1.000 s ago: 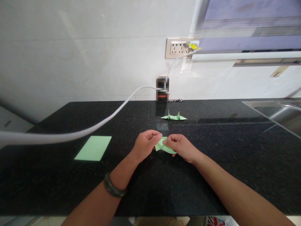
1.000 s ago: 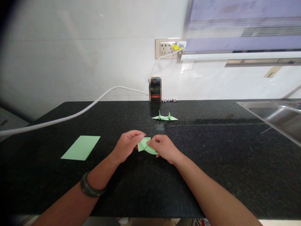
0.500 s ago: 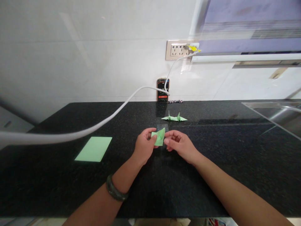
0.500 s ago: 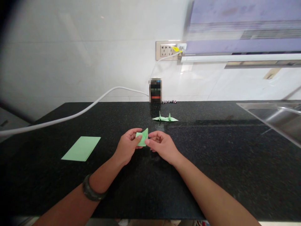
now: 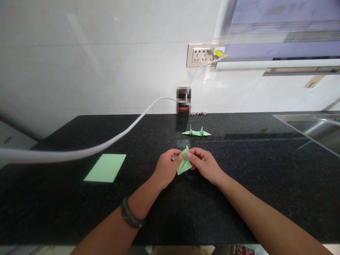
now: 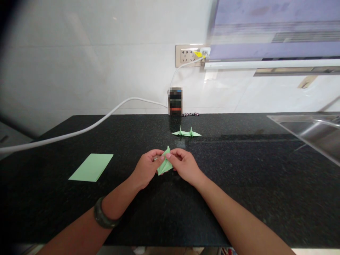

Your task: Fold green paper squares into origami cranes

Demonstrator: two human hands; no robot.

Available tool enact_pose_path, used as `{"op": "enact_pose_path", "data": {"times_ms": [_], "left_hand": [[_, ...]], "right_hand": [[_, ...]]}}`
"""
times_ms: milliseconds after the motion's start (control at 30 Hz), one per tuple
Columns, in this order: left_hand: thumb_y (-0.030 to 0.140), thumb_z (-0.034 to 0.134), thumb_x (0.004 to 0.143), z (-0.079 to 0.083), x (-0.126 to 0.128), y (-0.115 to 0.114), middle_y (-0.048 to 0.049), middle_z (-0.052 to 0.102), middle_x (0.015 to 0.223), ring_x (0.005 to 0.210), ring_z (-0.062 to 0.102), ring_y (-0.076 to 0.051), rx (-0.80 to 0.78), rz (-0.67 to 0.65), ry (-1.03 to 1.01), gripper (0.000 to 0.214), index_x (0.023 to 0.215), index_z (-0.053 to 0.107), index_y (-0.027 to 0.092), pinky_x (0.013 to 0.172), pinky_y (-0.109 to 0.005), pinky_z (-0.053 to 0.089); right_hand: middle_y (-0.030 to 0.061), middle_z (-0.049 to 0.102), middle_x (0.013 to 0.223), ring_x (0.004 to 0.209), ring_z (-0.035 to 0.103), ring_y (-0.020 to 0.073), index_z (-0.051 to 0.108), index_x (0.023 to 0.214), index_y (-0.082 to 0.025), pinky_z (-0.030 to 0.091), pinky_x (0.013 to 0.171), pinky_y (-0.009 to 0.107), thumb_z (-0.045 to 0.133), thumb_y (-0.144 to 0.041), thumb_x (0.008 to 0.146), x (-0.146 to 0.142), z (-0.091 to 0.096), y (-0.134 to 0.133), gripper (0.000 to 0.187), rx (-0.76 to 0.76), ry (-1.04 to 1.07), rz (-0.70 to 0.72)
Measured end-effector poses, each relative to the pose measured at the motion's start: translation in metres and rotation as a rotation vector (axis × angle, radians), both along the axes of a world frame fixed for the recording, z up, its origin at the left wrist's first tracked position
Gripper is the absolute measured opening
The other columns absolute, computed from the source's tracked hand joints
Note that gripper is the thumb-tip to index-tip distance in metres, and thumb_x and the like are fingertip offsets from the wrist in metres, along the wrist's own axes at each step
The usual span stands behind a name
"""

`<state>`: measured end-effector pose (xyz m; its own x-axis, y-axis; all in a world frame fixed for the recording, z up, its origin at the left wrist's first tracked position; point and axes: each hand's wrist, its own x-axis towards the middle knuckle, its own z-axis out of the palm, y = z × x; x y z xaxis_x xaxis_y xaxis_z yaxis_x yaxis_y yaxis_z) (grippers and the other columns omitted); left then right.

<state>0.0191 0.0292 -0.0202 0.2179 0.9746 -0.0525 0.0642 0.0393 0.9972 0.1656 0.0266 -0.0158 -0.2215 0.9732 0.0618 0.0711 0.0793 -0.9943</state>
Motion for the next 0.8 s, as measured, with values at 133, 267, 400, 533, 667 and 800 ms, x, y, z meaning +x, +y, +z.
{"op": "enact_pose_path", "data": {"times_ms": [133, 267, 400, 533, 667, 800], "left_hand": [[0.038, 0.052, 0.075, -0.005, -0.002, 0.002, -0.0052, 0.064, 0.073, 0.064, 0.057, -0.014, 0.137, 0.013, 0.154, 0.027, 0.083, 0.061, 0.014, 0.058, -0.025, 0.045], [0.038, 0.048, 0.077, -0.006, -0.003, 0.003, -0.0057, 0.065, 0.076, 0.064, 0.057, -0.015, 0.182, 0.004, 0.235, 0.029, 0.086, 0.063, 0.014, 0.057, -0.024, 0.044], [0.037, 0.047, 0.077, -0.005, -0.003, 0.003, -0.0064, 0.066, 0.076, 0.066, 0.057, -0.015, 0.202, 0.014, 0.311, 0.031, 0.088, 0.064, 0.014, 0.058, -0.025, 0.043], [0.037, 0.047, 0.077, -0.003, -0.004, 0.003, -0.0059, 0.066, 0.076, 0.066, 0.057, -0.015, 0.219, 0.005, 0.358, 0.031, 0.087, 0.065, 0.014, 0.058, -0.025, 0.043], [0.036, 0.046, 0.077, 0.000, -0.004, 0.002, -0.0055, 0.066, 0.074, 0.065, 0.056, -0.015, 0.229, 0.003, 0.372, 0.030, 0.084, 0.065, 0.014, 0.058, -0.025, 0.042], [0.036, 0.046, 0.077, 0.001, -0.003, 0.001, -0.0056, 0.066, 0.075, 0.065, 0.056, -0.015, 0.225, 0.007, 0.372, 0.030, 0.084, 0.065, 0.015, 0.058, -0.025, 0.042]], "right_hand": [[-0.0001, 0.054, 0.068, 0.057, 0.048, 0.0101, 0.056, 0.089, -0.017, 0.041, 0.051, 0.022, 0.055, -0.030, 0.074, 0.001, -0.005, 0.001, 0.021, 0.102, -0.067, -0.111], [-0.0003, 0.052, 0.069, 0.056, 0.048, 0.0103, 0.055, 0.093, -0.017, 0.041, 0.051, 0.022, 0.053, -0.026, 0.074, 0.002, -0.007, 0.002, 0.022, 0.158, -0.117, -0.138], [-0.0009, 0.051, 0.063, 0.053, 0.046, 0.0101, 0.058, 0.086, -0.016, 0.038, 0.049, 0.022, 0.051, -0.027, 0.075, 0.003, -0.008, 0.003, 0.017, 0.204, -0.189, -0.178], [0.0005, 0.055, 0.064, 0.055, 0.048, 0.0109, 0.059, 0.085, -0.016, 0.039, 0.050, 0.022, 0.050, -0.029, 0.077, 0.005, -0.011, 0.004, 0.018, 0.230, -0.255, -0.214], [0.0021, 0.058, 0.067, 0.056, 0.050, 0.0117, 0.061, 0.085, -0.016, 0.040, 0.051, 0.023, 0.047, -0.032, 0.080, 0.005, -0.013, 0.005, 0.021, 0.252, -0.305, -0.235], [0.0029, 0.059, 0.067, 0.056, 0.052, 0.0125, 0.062, 0.088, -0.017, 0.042, 0.052, 0.024, 0.045, -0.033, 0.081, 0.006, -0.013, 0.004, 0.024, 0.239, -0.303, -0.237]]}}
